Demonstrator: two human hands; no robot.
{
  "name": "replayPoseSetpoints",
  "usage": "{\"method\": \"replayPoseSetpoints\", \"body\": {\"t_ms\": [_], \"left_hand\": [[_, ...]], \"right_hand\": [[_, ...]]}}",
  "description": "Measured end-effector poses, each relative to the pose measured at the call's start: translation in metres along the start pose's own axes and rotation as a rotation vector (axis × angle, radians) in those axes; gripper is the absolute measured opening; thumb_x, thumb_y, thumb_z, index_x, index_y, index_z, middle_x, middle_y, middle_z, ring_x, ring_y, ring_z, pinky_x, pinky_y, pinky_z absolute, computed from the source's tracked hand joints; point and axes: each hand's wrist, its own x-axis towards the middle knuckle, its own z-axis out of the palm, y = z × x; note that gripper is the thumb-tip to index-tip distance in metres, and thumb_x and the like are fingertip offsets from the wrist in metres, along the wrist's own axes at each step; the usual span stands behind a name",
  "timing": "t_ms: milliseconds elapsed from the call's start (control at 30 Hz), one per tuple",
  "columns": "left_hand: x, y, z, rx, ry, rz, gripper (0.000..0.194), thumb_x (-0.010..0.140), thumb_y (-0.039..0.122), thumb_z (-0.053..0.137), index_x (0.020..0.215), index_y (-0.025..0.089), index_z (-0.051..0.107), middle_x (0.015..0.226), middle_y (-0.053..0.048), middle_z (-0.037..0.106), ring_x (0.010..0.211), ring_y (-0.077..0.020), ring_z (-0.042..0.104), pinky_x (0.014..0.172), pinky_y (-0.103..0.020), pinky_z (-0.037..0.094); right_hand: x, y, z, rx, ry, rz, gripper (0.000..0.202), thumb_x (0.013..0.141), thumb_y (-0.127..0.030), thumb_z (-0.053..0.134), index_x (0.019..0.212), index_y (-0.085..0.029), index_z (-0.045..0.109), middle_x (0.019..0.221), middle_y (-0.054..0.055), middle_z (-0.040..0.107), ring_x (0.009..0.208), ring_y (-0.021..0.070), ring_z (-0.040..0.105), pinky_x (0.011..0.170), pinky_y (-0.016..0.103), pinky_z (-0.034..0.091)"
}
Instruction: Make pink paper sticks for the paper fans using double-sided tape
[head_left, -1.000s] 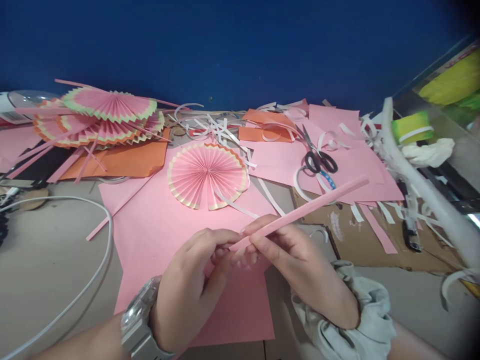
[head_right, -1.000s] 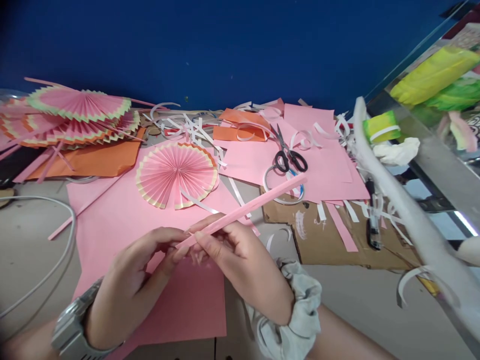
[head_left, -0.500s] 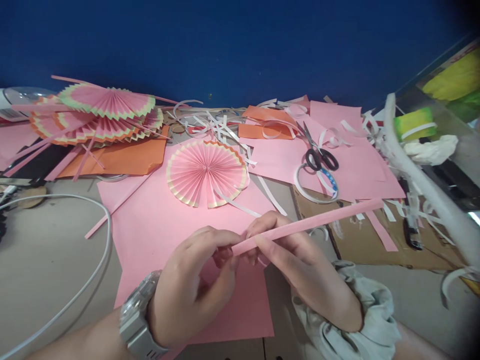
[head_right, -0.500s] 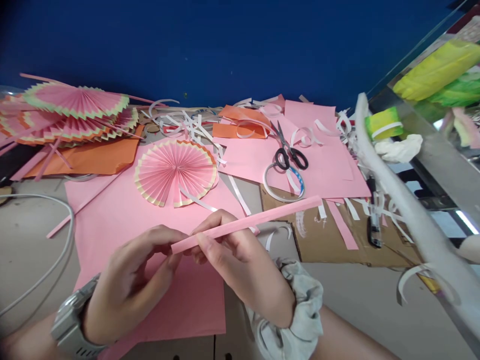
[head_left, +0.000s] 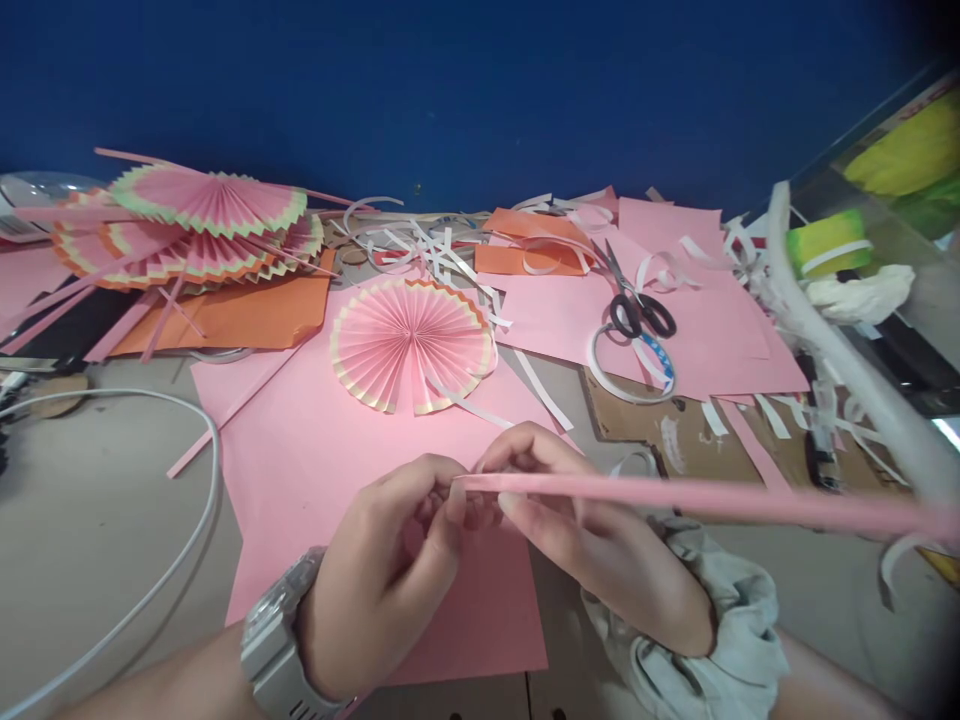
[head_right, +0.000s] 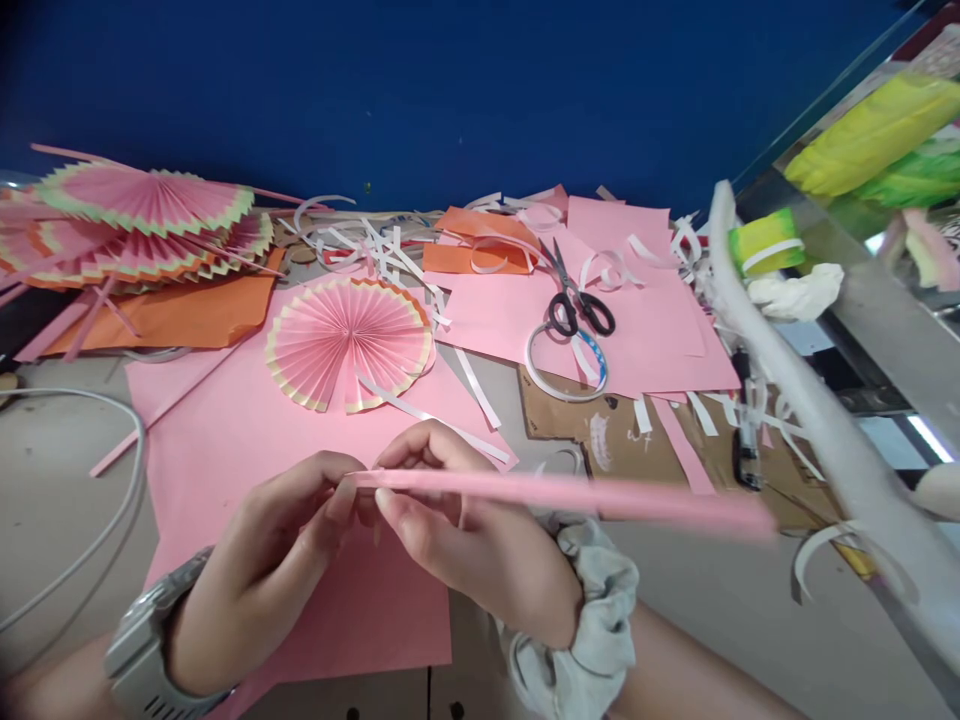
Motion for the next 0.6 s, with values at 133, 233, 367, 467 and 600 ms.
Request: {"method": "replayPoseSetpoints", "body": {"t_ms": [133, 233, 367, 467, 600], "left_hand": [[-0.0009, -0.0011, 0.0011, 0.017, -0.001, -0.01, 0.016, 0.093, 0.017, 0.038, 0.09, 0.019, 0.054, 0.08, -0.001, 0.058, 0.07, -0.0107, 0.052, 0.065, -0.023, 0.041], [0.0, -0.0016, 0.0012, 0.047, -0.011, -0.006, 0.018, 0.093, 0.015, 0.037, 0.091, 0.018, 0.055, 0.082, -0.002, 0.06, 0.072, -0.0121, 0.053, 0.066, -0.025, 0.042], [0.0006, -0.0016, 0.0013, 0.066, -0.011, -0.008, 0.019, 0.092, 0.014, 0.038, 0.091, 0.018, 0.056, 0.084, -0.003, 0.062, 0.071, -0.013, 0.053, 0.065, -0.025, 0.043], [0.0001, -0.0013, 0.0013, 0.074, -0.016, -0.001, 0.019, 0.091, 0.012, 0.039, 0.092, 0.019, 0.056, 0.084, -0.002, 0.062, 0.071, -0.012, 0.054, 0.066, -0.024, 0.043], [0.0002, -0.0017, 0.0011, 0.101, -0.023, 0.02, 0.018, 0.088, 0.008, 0.04, 0.088, 0.019, 0.054, 0.084, -0.002, 0.061, 0.073, -0.0115, 0.055, 0.067, -0.023, 0.043]], "right_hand": [[0.0023, 0.0021, 0.0016, 0.101, -0.019, 0.015, 0.005, 0.089, -0.025, 0.045, 0.087, -0.02, 0.047, 0.08, 0.001, 0.051, 0.075, 0.0124, 0.053, 0.067, 0.027, 0.045], [0.0027, 0.003, 0.0004, 0.126, -0.034, 0.031, 0.009, 0.09, -0.025, 0.044, 0.084, -0.019, 0.047, 0.078, 0.001, 0.052, 0.074, 0.0117, 0.053, 0.068, 0.027, 0.044], [0.0027, 0.0015, -0.0013, 0.131, -0.032, 0.016, 0.01, 0.089, -0.025, 0.046, 0.083, -0.018, 0.048, 0.077, 0.001, 0.052, 0.074, 0.012, 0.053, 0.068, 0.026, 0.044], [0.0034, 0.0007, -0.0018, 0.141, -0.003, 0.029, 0.009, 0.088, -0.021, 0.046, 0.08, -0.018, 0.048, 0.075, 0.0, 0.051, 0.071, 0.0105, 0.053, 0.063, 0.023, 0.043], [0.0046, 0.003, -0.0038, 0.18, 0.027, 0.028, 0.009, 0.087, -0.018, 0.045, 0.078, -0.018, 0.048, 0.073, 0.0, 0.052, 0.068, 0.0089, 0.051, 0.06, 0.021, 0.041]]}}
